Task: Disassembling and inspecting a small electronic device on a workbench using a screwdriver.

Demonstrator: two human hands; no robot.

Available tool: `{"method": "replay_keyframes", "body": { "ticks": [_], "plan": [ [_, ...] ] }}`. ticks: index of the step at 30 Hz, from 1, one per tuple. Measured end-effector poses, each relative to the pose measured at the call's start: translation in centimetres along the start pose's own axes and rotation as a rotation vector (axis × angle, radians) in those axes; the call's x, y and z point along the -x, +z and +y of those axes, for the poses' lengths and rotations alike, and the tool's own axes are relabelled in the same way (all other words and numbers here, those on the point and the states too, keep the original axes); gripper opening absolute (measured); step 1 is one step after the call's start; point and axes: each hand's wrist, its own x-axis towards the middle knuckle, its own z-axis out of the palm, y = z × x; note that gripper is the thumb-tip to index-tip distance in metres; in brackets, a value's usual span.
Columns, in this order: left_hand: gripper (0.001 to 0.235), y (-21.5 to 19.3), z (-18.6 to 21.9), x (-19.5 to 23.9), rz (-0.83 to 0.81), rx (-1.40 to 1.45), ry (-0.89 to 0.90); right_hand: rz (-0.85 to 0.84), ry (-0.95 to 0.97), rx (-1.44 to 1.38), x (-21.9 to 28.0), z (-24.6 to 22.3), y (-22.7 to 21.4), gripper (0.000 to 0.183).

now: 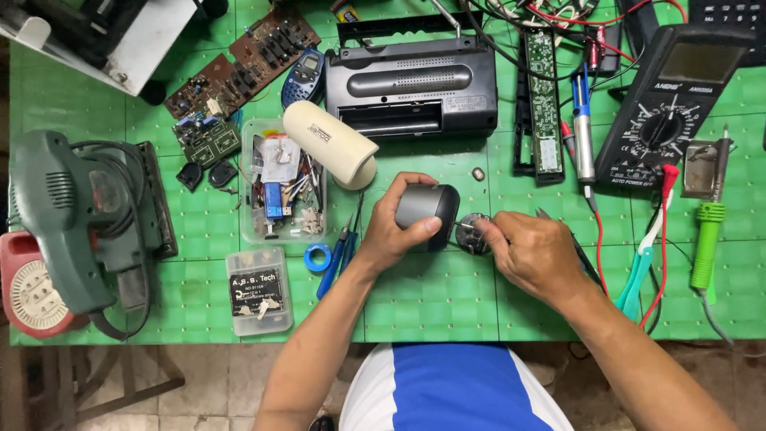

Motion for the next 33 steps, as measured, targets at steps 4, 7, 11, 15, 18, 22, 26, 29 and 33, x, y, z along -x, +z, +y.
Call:
{"method": "replay_keyframes", "body": {
  "ticks": [4,7,11,15,18,22,26,29,33],
  "plan": [
    [0.063,0.0,-0.1,0.1,-0.013,-0.003,-0.009,0.005,0.042,-0.015,-0.1,-0.4,0.0,0.039],
    [0.063,-0.3,0.1,0.0,-0.026,0.009,-0.035,0.04,-0.001,-0.086,-0.3,-0.7,-0.3,0.027],
    [0.063,-0.5,0.1,-0.3,-0.011,0.017,-0.038,0.038,-0.005,-0.105,-0.9,-1.0,-1.0,0.024],
    [0.063,-0.1,0.0,-0.1,-0.001,0.01,-0.031,-0.018,0.081,-0.056,-0.6,-0.8,-0.7,0.035],
    [0.063,0.0,0.2,0.1,0.001,0.026,-0.043,-0.011,0.036,-0.016,-0.6,-0.6,-0.6,0.032],
    [0.063,-0.5,0.2,-0.1,0.01,0.022,-0.034,0.026,-0.024,-0.01,-0.7,-0.8,-0.9,0.027],
    [0.063,-0.2,0.0,0.0,0.008,0.019,-0.025,-0.046,0.044,-0.089,-1.3,-1.3,-1.7,0.027],
    [0.063,-0.2,0.0,0.2,0.006,0.004,-0.036,-0.075,0.074,-0.064,-0.8,-1.0,-1.0,0.032],
    [0.062,-0.4,-0.2,0.1,0.008,-0.019,-0.065,-0.071,0.071,-0.024,-0.2,-0.6,-0.6,0.028]
  ]
}}
